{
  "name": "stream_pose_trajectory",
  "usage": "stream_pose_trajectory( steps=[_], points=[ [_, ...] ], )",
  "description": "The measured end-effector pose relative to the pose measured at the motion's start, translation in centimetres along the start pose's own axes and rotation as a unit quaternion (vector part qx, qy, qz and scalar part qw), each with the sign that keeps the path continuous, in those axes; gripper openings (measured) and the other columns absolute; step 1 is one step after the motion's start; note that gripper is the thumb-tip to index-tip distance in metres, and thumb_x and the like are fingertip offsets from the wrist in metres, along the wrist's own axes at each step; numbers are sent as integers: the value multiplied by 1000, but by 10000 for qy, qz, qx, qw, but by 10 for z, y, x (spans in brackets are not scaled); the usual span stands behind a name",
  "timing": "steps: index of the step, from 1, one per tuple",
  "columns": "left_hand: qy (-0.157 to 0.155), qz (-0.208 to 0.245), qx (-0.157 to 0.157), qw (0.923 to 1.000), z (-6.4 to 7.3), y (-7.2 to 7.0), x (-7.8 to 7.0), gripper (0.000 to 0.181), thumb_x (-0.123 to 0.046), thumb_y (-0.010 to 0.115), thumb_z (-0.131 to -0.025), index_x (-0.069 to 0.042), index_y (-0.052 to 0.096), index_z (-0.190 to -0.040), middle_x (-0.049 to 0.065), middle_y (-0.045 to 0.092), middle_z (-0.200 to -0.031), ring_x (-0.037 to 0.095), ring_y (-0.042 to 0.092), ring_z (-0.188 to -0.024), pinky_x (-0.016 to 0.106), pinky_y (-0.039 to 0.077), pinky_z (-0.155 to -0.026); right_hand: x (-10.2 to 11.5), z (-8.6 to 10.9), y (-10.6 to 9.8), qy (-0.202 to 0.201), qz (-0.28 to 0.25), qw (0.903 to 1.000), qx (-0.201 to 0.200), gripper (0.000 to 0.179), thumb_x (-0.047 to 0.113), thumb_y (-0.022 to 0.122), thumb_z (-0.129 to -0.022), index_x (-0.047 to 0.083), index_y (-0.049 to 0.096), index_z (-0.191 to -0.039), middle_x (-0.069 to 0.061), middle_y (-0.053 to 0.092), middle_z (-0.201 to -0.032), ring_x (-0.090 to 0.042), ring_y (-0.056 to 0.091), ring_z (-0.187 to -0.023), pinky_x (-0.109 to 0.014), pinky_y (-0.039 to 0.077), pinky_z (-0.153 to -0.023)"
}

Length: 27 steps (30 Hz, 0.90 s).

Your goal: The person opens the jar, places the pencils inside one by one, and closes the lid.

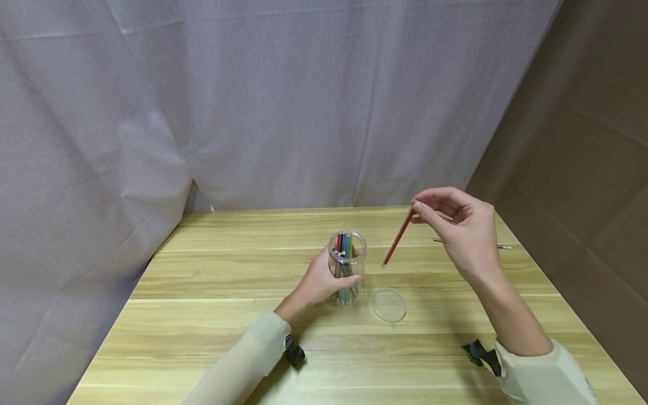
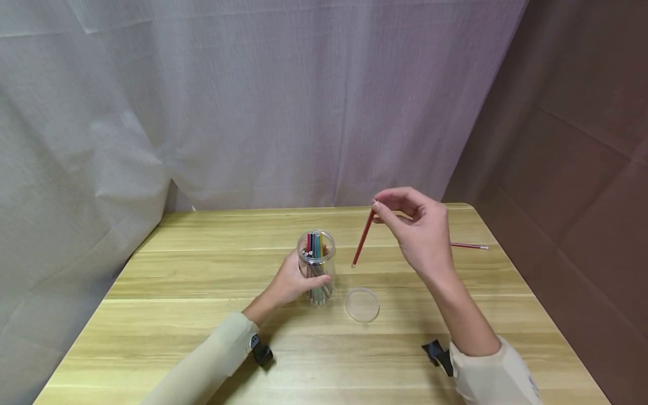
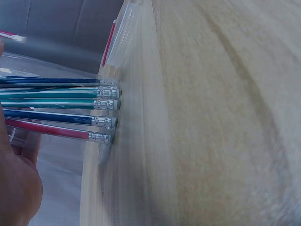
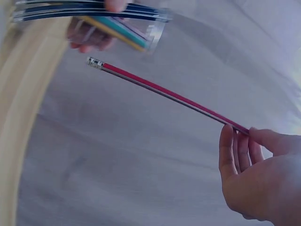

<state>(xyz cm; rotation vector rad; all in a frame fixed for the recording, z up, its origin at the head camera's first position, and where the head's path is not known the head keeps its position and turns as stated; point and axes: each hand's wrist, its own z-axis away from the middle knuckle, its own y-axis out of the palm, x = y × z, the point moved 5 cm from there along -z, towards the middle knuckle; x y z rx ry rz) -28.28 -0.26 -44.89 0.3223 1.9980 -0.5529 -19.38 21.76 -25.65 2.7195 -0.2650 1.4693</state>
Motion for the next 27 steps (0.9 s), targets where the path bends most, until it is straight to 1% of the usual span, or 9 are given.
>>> stream_pose_trajectory(
  steps=[1, 3, 7, 13, 16, 18, 22, 24, 27],
  points=[
    [-2, 5, -1, 10000, 0, 0, 0, 67, -13, 92, -83, -22, 55, -138, -2, 73, -124, 17, 71, -111, 38, 59, -98, 5, 0, 0, -68, -128, 9999, -46, 16, -5, 77, -94, -13, 72, -107, -12, 76, -94, -20, 75, -81, -23, 62, -75],
    [5, 4, -6, 10000, 0, 0, 0, 67, -13, 92, -83, -22, 55, -138, -1, 73, -124, 17, 71, -111, 38, 59, -98, 14, -1, 1, -200, -370, 9991, -93, 17, -7, 77, -93, -15, 71, -107, -15, 76, -94, -23, 74, -82, -29, 63, -81],
    [30, -8, -12, 10000, 0, 0, -1, 66, -13, 92, -83, -21, 55, -137, -1, 73, -123, 17, 71, -110, 37, 59, -97, 28, -1, 4, -323, -648, 9970, -278, 19, -10, 78, -91, -17, 70, -107, -16, 76, -94, -25, 74, -80, -31, 63, -81],
    [66, -39, -17, 10000, 0, 0, 0, 66, -15, 92, -84, -21, 55, -138, -1, 73, -123, 18, 71, -110, 37, 59, -97, 41, -1, 7, -447, -1077, 9909, -666, 21, -13, 78, -90, -20, 68, -107, -19, 75, -93, -27, 74, -77, -32, 64, -79],
    [64, -10, -14, 10000, 1, 0, 0, 66, -15, 92, -84, -20, 55, -139, -1, 73, -124, 18, 71, -111, 38, 59, -97, 46, -2, 9, -539, -1236, 9884, -700, 23, -14, 77, -89, -22, 67, -108, -21, 75, -93, -28, 74, -79, -33, 64, -79],
    [72, -11, -12, 10000, 1, 0, 0, 67, -15, 92, -84, -17, 55, -139, 0, 73, -124, 18, 71, -111, 38, 60, -97, 50, -2, 12, -601, -1319, 9871, -684, 23, -15, 77, -89, -22, 67, -108, -22, 75, -93, -29, 74, -80, -33, 64, -80],
    [92, -34, -11, 10000, 0, 0, 0, 68, -15, 92, -84, -11, 55, -140, 0, 73, -124, 18, 71, -110, 38, 60, -96, 54, -4, 19, -723, -1387, 9856, -648, 22, -17, 76, -88, -22, 66, -108, -21, 74, -94, -28, 74, -82, -33, 64, -80],
    [92, -39, -11, 9999, 0, -1, 0, 68, -16, 92, -84, -12, 55, -140, -1, 73, -124, 17, 71, -110, 38, 60, -96, 55, -4, 23, -761, -1288, 9867, -640, 20, -16, 76, -89, -21, 68, -107, -21, 75, -94, -27, 74, -81, -33, 64, -80],
    [82, -20, -11, 10000, 0, 0, 1, 67, -15, 92, -84, -19, 55, -140, -3, 72, -126, 17, 71, -111, 38, 59, -97, 55, -4, 30, -778, -1089, 9892, -600, 18, -15, 76, -89, -19, 70, -106, -21, 75, -95, -25, 75, -81, -32, 64, -80]
  ],
)
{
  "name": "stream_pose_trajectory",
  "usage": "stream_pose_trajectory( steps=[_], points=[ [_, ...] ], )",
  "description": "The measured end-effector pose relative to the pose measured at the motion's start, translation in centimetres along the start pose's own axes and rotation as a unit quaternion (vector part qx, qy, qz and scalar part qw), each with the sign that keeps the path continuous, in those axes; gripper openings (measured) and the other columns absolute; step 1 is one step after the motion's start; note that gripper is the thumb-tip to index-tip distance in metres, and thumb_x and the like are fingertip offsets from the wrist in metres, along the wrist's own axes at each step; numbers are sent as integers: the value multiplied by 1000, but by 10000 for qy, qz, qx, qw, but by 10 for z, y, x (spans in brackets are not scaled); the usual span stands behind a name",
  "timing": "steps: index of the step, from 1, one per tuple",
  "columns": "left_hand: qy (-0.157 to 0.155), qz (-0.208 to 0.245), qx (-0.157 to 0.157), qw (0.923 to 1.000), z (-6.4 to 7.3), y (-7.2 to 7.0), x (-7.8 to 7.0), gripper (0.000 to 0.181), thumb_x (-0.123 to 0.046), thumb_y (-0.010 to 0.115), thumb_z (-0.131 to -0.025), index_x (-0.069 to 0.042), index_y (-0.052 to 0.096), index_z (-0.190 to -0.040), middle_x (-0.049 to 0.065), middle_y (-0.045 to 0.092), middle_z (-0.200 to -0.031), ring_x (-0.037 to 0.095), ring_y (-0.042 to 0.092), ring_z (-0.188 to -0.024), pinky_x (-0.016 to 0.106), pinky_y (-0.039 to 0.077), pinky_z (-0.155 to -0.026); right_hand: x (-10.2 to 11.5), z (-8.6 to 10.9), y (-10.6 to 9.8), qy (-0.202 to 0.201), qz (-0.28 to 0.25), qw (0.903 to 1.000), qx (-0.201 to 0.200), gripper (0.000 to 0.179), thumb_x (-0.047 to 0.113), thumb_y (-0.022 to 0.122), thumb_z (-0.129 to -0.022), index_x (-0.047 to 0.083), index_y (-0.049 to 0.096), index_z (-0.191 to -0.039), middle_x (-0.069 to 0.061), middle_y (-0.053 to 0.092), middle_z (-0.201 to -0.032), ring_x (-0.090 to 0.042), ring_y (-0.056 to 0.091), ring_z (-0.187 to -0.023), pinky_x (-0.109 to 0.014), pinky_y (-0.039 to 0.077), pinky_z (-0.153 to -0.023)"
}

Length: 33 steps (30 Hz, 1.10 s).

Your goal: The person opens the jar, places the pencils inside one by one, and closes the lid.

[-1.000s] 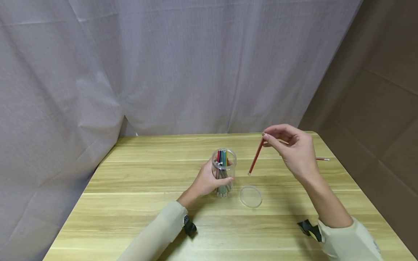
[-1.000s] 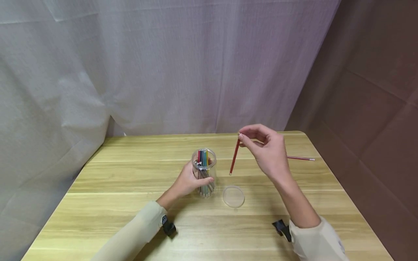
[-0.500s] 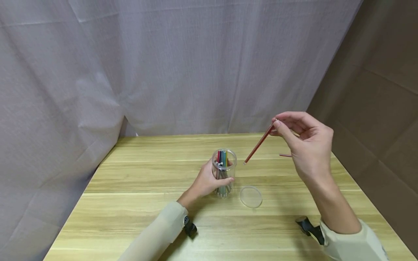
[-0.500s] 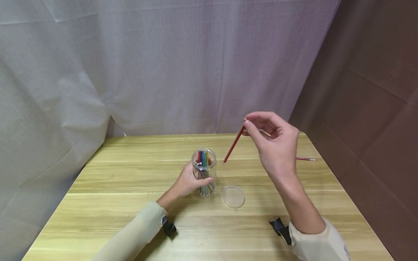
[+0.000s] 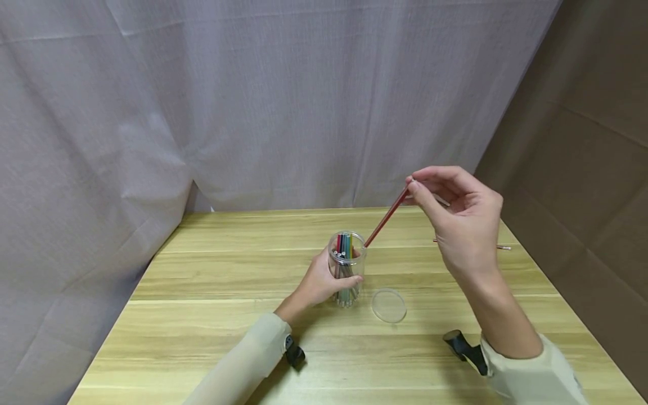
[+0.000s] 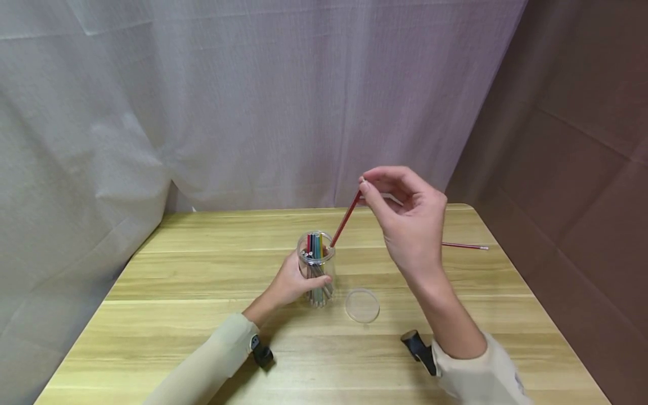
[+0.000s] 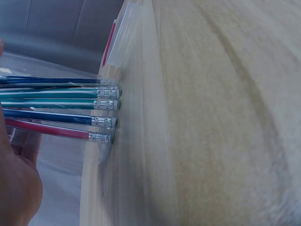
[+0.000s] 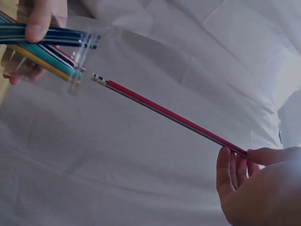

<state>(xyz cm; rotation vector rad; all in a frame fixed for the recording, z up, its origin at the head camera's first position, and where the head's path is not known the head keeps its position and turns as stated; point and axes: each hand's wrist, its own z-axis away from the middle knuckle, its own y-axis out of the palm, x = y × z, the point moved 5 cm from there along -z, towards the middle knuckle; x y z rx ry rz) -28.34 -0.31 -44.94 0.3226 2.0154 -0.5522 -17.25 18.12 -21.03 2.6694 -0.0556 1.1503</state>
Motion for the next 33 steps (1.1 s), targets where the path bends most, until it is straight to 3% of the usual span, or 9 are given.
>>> stream_pose_trajectory(
  steps=[8, 16, 19, 26, 33],
  points=[
    [-13, -25, 2, 10000, 0, 0, 0, 68, -16, 91, -85, -23, 54, -141, -4, 72, -126, 17, 70, -112, 38, 59, -99, -4, 4, 12, -158, 499, 9985, 130, 19, -14, 76, -90, -12, 73, -109, -20, 76, -99, -23, 75, -84, -29, 63, -82],
    [6, -177, -28, 9998, -1, -2, 0, 73, -17, 92, -84, -14, 52, -145, -1, 73, -123, 17, 71, -111, 38, 59, -98, -9, 5, 17, -230, 747, 9967, 237, 18, -14, 75, -91, -10, 74, -109, -17, 76, -99, -19, 74, -85, -27, 63, -82],
    [-14, -263, -69, 9996, 0, -2, 0, 73, -20, 93, -84, -19, 52, -144, 0, 73, -120, 18, 71, -108, 37, 60, -96, -14, 8, 19, -228, 870, 9953, 352, 18, -14, 74, -91, -10, 74, -109, -16, 76, -99, -18, 74, -86, -27, 63, -81],
    [-62, -286, -67, 9995, 0, -2, 1, 76, -20, 93, -84, -28, 50, -146, -2, 73, -119, 15, 71, -107, 37, 60, -95, -33, 17, 23, -109, 1535, 9852, 758, 17, -11, 75, -92, -4, 76, -107, -14, 75, -100, -16, 74, -90, -25, 62, -84],
    [-97, -247, -91, 9996, 1, -3, 1, 80, -21, 92, -84, -16, 48, -151, -1, 72, -121, 17, 71, -108, 37, 59, -96, -56, 34, 32, -128, 1814, 9748, 1294, 18, -13, 75, -92, -1, 76, -105, -13, 76, -99, -13, 73, -90, -25, 60, -89]
  ],
)
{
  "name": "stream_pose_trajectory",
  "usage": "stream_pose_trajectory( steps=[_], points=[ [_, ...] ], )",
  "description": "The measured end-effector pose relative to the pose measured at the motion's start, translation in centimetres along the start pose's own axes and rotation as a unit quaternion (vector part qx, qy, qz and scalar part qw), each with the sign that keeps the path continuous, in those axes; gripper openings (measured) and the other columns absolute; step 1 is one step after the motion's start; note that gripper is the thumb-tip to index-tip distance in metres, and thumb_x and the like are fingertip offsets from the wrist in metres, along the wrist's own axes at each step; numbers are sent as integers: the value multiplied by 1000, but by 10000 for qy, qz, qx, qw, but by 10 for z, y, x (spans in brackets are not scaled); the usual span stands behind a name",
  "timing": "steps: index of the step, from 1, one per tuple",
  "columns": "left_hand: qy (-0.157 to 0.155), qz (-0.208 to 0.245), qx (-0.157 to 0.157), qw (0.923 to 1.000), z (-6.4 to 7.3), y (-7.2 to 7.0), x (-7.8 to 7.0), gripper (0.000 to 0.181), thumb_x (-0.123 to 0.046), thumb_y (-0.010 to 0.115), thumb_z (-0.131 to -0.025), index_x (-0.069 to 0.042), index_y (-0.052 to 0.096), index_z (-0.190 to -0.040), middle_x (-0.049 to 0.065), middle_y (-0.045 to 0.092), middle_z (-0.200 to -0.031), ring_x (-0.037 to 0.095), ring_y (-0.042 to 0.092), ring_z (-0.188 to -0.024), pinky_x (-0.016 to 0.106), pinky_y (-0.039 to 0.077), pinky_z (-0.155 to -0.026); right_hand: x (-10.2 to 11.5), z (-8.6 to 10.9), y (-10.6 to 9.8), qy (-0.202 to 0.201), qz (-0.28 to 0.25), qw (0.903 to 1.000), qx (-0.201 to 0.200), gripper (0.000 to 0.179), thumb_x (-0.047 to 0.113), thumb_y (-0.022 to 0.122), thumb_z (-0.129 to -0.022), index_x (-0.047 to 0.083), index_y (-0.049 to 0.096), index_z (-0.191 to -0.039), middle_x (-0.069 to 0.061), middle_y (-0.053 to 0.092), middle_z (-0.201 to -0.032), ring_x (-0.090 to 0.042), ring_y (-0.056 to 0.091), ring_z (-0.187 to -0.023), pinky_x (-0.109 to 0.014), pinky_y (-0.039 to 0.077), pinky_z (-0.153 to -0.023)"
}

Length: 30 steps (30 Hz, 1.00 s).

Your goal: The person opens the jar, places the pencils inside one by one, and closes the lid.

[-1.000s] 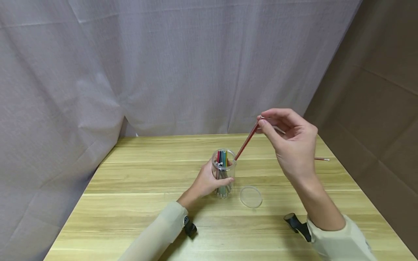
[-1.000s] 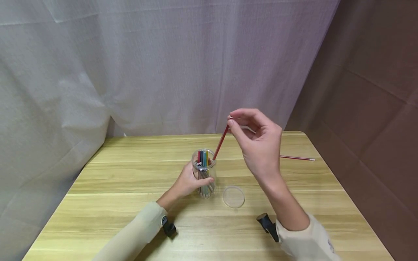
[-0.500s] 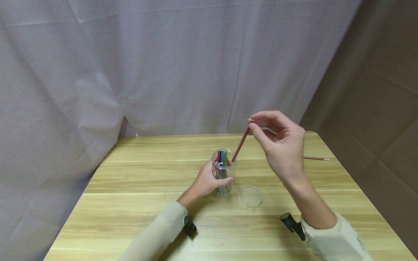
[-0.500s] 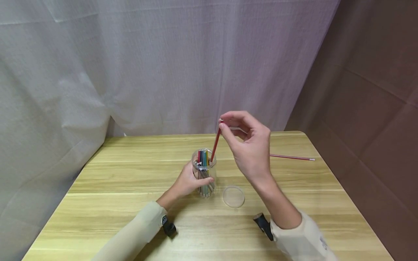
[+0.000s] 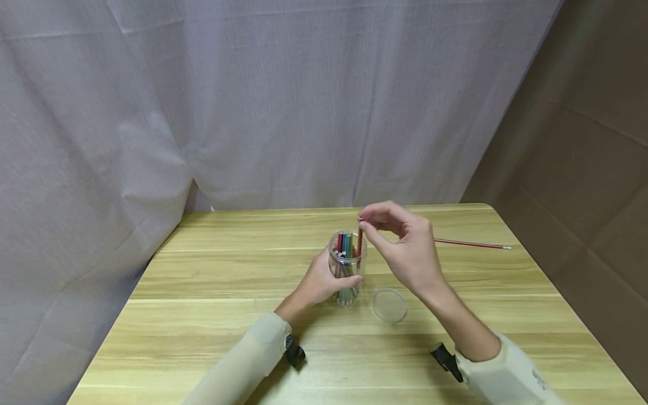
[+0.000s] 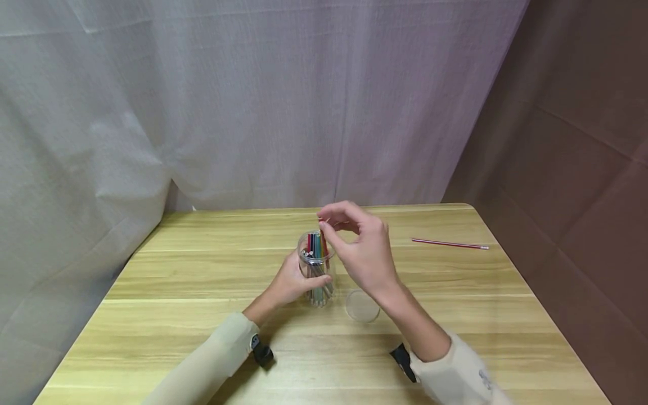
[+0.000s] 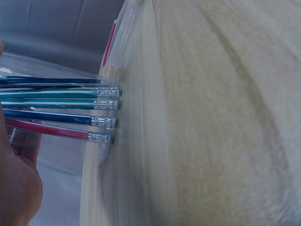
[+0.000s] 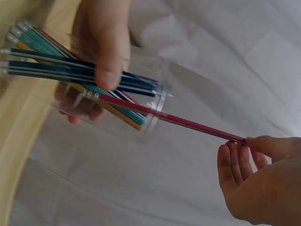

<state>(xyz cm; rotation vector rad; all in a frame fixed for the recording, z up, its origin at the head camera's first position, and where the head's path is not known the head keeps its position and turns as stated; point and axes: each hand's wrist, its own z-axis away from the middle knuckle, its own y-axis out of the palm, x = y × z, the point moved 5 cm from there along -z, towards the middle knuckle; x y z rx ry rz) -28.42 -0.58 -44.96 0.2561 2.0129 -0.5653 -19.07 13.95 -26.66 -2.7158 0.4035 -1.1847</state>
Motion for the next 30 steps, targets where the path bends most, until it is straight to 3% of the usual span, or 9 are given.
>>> stream_pose_trajectory(
  steps=[6, 13, 18, 30],
  points=[
    [34, -8, -12, 10000, 1, 0, -1, 76, -21, 92, -84, -25, 51, -149, 0, 70, -123, 17, 70, -110, 37, 59, -97, -12, 11, 13, -67, 401, 9984, 390, 19, -10, 78, -91, 3, 78, -104, -6, 78, -98, -13, 74, -89, -26, 61, -88],
    [101, 155, 10, 9998, 1, 0, -2, 74, -18, 91, -85, -23, 52, -147, 0, 71, -128, 16, 69, -113, 37, 58, -100, -19, 19, 22, -200, 817, 9942, 675, 19, -7, 81, -89, 7, 79, -101, -1, 78, -99, -14, 72, -88, -30, 61, -81],
    [134, 279, 34, 9995, 0, 1, -2, 73, -15, 91, -84, -22, 53, -146, 1, 70, -131, 17, 70, -115, 37, 58, -100, -25, 25, 25, -283, 1115, 9908, 718, 17, -7, 81, -89, 7, 79, -99, 2, 77, -95, -13, 70, -86, -30, 60, -76],
    [149, 209, 33, 9997, -1, 1, 1, 73, -18, 90, -86, -25, 51, -147, 1, 70, -130, 18, 70, -114, 37, 59, -98, -34, 31, 21, -142, 1303, 9890, 684, 18, -7, 82, -88, 7, 80, -100, 3, 77, -97, -13, 70, -89, -23, 57, -83]
  ],
)
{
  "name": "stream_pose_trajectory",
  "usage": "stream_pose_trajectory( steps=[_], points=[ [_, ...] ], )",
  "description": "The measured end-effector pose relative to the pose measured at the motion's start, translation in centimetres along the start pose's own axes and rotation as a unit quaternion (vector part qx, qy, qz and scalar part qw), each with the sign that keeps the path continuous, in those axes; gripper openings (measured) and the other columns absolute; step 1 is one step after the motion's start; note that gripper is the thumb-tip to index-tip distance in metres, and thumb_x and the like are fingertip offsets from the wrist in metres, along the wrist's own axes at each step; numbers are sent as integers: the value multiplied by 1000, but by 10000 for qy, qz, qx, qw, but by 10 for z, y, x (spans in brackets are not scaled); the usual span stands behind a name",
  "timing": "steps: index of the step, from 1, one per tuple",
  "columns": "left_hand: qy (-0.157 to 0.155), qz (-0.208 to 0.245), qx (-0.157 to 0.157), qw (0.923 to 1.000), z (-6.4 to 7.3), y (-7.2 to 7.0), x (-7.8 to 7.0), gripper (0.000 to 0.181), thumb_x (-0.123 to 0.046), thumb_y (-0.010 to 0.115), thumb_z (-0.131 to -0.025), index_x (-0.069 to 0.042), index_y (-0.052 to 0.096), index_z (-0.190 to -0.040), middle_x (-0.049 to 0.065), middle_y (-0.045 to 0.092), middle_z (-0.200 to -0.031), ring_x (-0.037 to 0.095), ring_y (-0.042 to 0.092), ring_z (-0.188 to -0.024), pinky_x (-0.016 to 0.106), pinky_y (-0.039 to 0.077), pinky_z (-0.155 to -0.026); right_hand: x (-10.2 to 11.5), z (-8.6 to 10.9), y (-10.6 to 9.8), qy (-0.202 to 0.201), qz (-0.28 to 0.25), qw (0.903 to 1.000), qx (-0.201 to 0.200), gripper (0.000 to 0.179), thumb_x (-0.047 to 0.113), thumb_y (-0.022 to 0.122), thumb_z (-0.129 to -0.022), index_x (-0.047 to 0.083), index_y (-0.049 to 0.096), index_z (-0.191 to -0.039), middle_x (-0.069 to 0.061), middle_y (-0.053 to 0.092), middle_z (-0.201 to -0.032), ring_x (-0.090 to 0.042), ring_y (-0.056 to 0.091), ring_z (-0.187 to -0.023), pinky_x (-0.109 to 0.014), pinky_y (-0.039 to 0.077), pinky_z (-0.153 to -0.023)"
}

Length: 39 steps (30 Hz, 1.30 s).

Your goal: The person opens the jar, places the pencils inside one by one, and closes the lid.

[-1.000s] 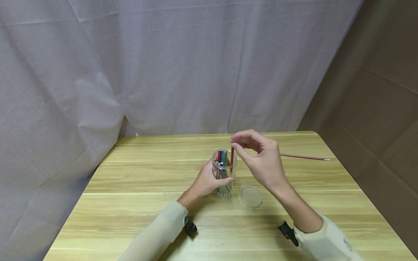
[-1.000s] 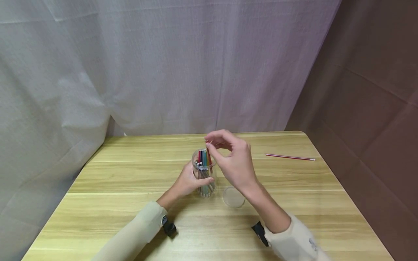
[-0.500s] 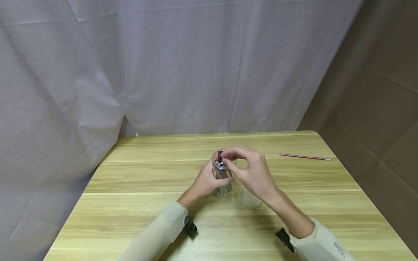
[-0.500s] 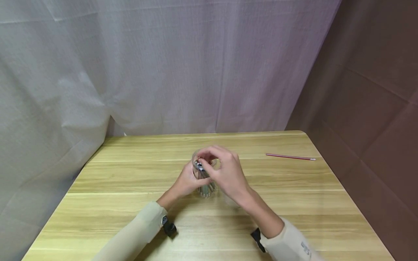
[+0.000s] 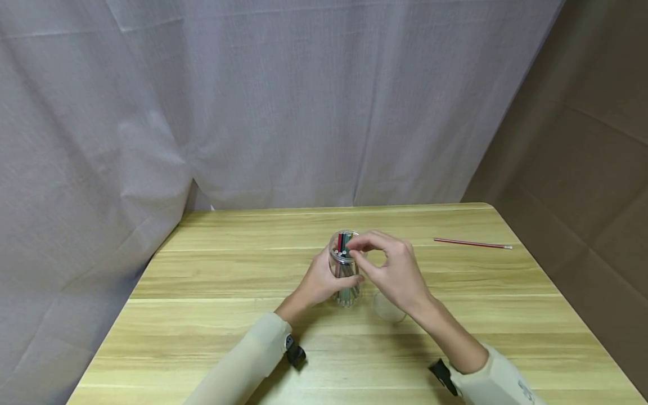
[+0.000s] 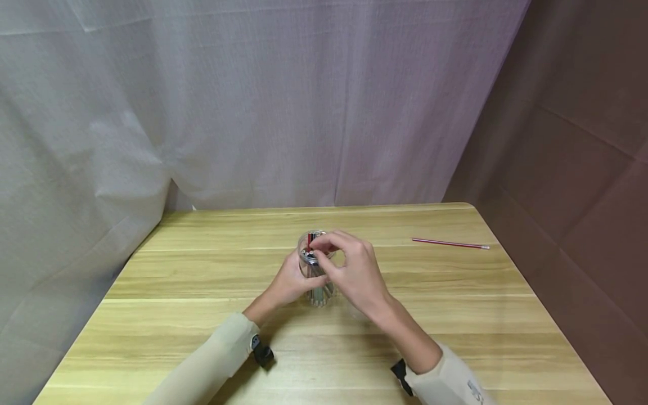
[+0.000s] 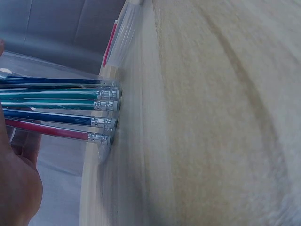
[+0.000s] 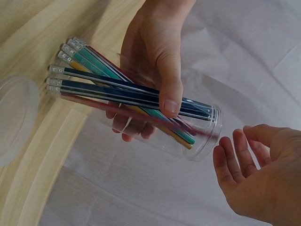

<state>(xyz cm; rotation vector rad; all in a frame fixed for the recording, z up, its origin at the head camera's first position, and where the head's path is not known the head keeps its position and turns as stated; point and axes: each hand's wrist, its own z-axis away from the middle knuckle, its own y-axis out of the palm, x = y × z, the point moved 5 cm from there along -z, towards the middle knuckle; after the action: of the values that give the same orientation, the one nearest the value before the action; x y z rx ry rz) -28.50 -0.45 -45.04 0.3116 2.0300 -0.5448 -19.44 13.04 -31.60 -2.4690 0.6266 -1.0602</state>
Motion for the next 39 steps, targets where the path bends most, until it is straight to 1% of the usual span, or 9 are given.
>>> stream_pose_trajectory(
  steps=[8, 15, 20, 28, 31, 34, 37, 38, 39],
  points=[
    [-69, -90, -32, 9999, 1, -1, -1, 74, -21, 91, -86, -27, 52, -148, -1, 71, -126, 16, 70, -111, 38, 59, -98, 0, 0, -6, -2, -16, 9999, -169, 23, -10, 81, -87, 8, 81, -101, 2, 79, -101, -15, 71, -91, -33, 60, -85],
    [-71, -18, 13, 10000, 1, 0, -2, 74, -20, 91, -85, -25, 50, -148, 8, 71, -125, 17, 71, -108, 38, 60, -96, -3, -1, -15, -69, 169, 9991, -371, 23, -11, 80, -88, 8, 81, -102, 0, 80, -100, -17, 74, -90, -30, 60, -86],
    [-67, 93, 27, 9999, 0, 1, -2, 72, -17, 91, -85, -22, 52, -145, 4, 72, -125, 17, 72, -107, 38, 61, -95, -12, 0, -28, 64, 314, 9982, -503, 22, -9, 78, -90, 8, 81, -104, -1, 80, -101, -20, 75, -92, -25, 58, -87],
    [-182, 66, 6, 9998, 0, 1, -1, 70, -18, 92, -84, -24, 53, -142, -1, 73, -123, 17, 73, -106, 38, 61, -94, -63, -1, -64, 967, 624, 9908, -705, 20, 1, 70, -101, 5, 79, -118, -11, 79, -113, -17, 72, -99, -10, 49, -80],
    [-188, 50, 18, 9998, 0, 1, -2, 70, -19, 92, -84, -24, 53, -142, 0, 72, -123, 18, 73, -107, 38, 61, -94, -92, 1, -79, 1367, 734, 9856, -665, 29, 2, 64, -104, 5, 74, -131, -15, 74, -128, -27, 72, -111, -7, 47, -69],
    [-196, 27, 5, 9998, 1, 0, -1, 70, -19, 92, -84, -23, 53, -142, 0, 73, -123, 19, 73, -107, 38, 61, -94, -123, 6, -92, 1789, 929, 9785, -443, 42, 3, 56, -106, 7, 62, -147, -24, 61, -145, -52, 62, -124, -14, 43, -53],
    [-189, 18, 3, 9998, 1, 0, -1, 71, -19, 92, -84, -24, 52, -143, 1, 73, -123, 21, 73, -108, 38, 61, -94, -155, 15, -101, 2129, 1161, 9701, -87, 54, 5, 49, -109, 10, 44, -162, -35, 56, -145, -44, 72, -84, -24, 41, -43],
    [-189, 15, -2, 9998, 1, 0, -2, 71, -19, 92, -84, -23, 52, -143, 1, 73, -124, 21, 73, -108, 38, 61, -94, -164, 17, -104, 2186, 1230, 9680, 39, 57, 6, 47, -109, 10, 38, -165, -39, 54, -144, -36, 69, -67, -28, 40, -40],
    [-192, 15, -6, 9998, 1, 0, -2, 71, -19, 92, -84, -23, 52, -144, 1, 73, -124, 21, 73, -108, 38, 61, -94, -173, 19, -106, 2225, 1284, 9663, 146, 59, 5, 46, -109, 9, 33, -166, -41, 52, -144, -29, 60, -53, -32, 46, -46]
  ],
)
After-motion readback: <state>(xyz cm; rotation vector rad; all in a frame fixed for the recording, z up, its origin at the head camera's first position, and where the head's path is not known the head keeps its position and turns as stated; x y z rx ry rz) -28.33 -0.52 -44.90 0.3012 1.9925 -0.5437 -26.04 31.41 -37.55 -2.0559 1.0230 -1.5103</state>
